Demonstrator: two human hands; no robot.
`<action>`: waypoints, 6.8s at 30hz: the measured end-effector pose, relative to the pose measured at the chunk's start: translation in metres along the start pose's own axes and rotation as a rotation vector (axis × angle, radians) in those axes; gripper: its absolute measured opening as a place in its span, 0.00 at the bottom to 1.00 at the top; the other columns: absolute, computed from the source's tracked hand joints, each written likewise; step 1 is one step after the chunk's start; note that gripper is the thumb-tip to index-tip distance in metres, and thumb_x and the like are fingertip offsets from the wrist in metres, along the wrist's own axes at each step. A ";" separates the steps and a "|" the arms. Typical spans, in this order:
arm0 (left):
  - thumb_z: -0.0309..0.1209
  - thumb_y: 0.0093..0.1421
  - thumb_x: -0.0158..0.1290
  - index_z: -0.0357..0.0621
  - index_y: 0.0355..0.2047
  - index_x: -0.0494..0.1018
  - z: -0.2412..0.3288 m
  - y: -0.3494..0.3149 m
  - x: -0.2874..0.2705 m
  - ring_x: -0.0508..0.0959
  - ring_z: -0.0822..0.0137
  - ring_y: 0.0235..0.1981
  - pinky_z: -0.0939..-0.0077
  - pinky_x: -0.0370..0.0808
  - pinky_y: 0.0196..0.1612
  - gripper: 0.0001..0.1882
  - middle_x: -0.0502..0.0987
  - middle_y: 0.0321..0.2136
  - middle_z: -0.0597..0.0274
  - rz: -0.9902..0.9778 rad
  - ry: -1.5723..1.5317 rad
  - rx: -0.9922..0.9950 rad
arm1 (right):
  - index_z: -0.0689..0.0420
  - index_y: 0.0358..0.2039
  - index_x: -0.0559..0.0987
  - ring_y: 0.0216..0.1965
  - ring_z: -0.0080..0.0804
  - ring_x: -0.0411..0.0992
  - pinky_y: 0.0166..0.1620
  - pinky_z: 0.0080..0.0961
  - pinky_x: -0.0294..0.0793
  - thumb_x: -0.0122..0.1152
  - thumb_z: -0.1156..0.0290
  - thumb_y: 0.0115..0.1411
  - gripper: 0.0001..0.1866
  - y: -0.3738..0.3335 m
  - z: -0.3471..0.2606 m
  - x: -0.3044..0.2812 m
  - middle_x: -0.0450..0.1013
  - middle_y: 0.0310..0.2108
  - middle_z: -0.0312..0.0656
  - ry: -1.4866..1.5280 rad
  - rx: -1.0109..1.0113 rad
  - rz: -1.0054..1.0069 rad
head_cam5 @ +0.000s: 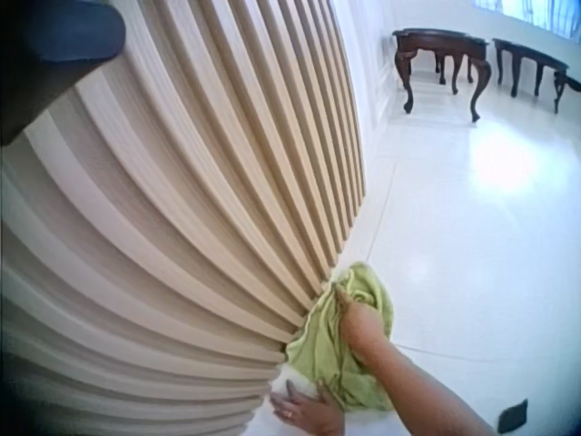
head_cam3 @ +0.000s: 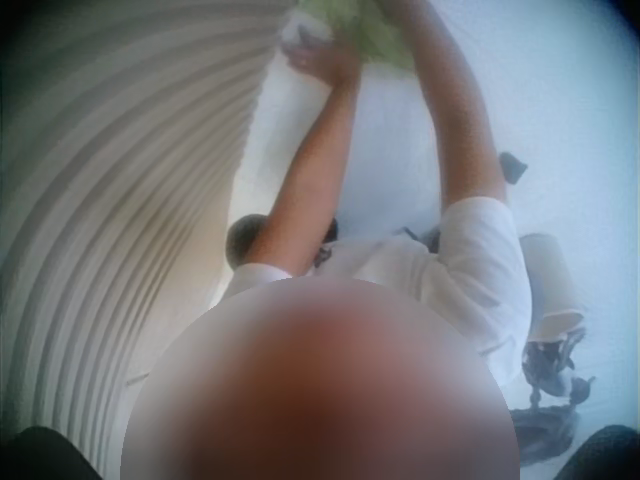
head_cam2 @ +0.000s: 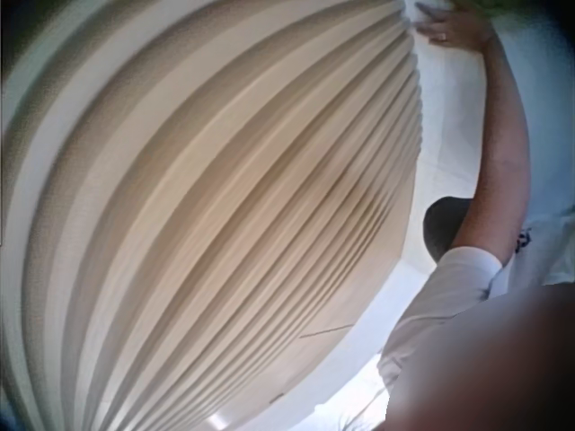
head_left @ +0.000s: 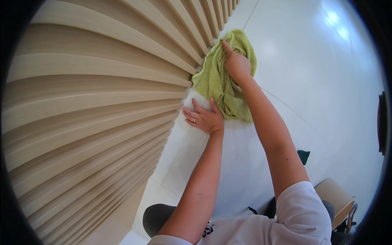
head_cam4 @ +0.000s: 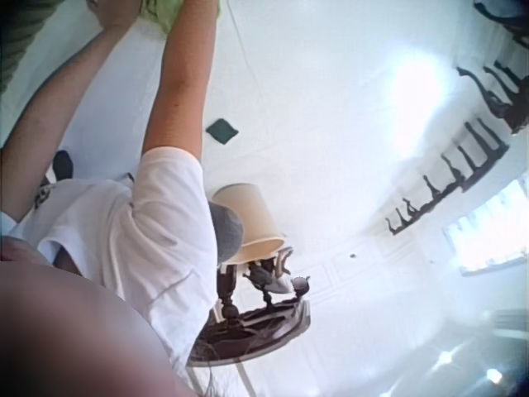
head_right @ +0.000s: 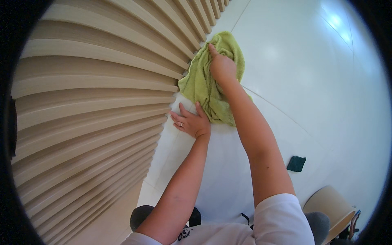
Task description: The person wipes a white floor tile using a green cloth, then uses a yellow scraper tool to clean the crevices of a wooden-slatted wall where it meets the floor.
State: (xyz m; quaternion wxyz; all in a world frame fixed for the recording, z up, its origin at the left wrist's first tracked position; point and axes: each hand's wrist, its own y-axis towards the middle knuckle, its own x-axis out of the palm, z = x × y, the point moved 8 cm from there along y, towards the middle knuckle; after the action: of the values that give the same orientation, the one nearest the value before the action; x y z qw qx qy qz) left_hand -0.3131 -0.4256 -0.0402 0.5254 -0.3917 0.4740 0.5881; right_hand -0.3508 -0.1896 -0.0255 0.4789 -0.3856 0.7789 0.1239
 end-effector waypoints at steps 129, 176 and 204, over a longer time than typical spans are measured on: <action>0.43 0.59 0.47 0.45 0.57 0.59 -0.097 -0.051 -0.030 0.49 0.47 0.64 0.41 0.40 0.62 0.28 0.51 0.63 0.52 -0.129 -0.069 0.291 | 0.29 0.61 0.60 0.26 0.44 0.75 0.29 0.39 0.72 0.43 0.74 0.58 0.32 -0.129 -0.081 0.077 0.75 0.26 0.47 -0.057 -0.276 -0.187; 0.31 0.51 0.51 0.43 0.57 0.56 -0.101 -0.047 -0.033 0.46 0.47 0.65 0.41 0.38 0.62 0.32 0.48 0.64 0.52 -0.226 -0.066 0.278 | 0.32 0.63 0.57 0.26 0.45 0.75 0.30 0.40 0.73 0.45 0.75 0.55 0.36 -0.177 -0.089 0.095 0.75 0.25 0.47 -0.060 -0.244 -0.195; 0.35 0.51 0.51 0.41 0.55 0.57 -0.103 -0.048 -0.030 0.47 0.49 0.64 0.41 0.38 0.63 0.32 0.54 0.60 0.50 -0.185 -0.081 0.275 | 0.30 0.61 0.63 0.25 0.43 0.74 0.29 0.38 0.71 0.45 0.72 0.59 0.30 -0.188 -0.096 0.094 0.74 0.24 0.46 -0.075 -0.542 -0.435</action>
State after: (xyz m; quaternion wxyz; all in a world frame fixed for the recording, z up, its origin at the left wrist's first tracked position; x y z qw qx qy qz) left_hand -0.2649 -0.5330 -0.0435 0.6445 -0.3340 0.4905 0.4822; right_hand -0.3014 -0.4155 -0.0225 0.4023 -0.6511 0.5990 0.2354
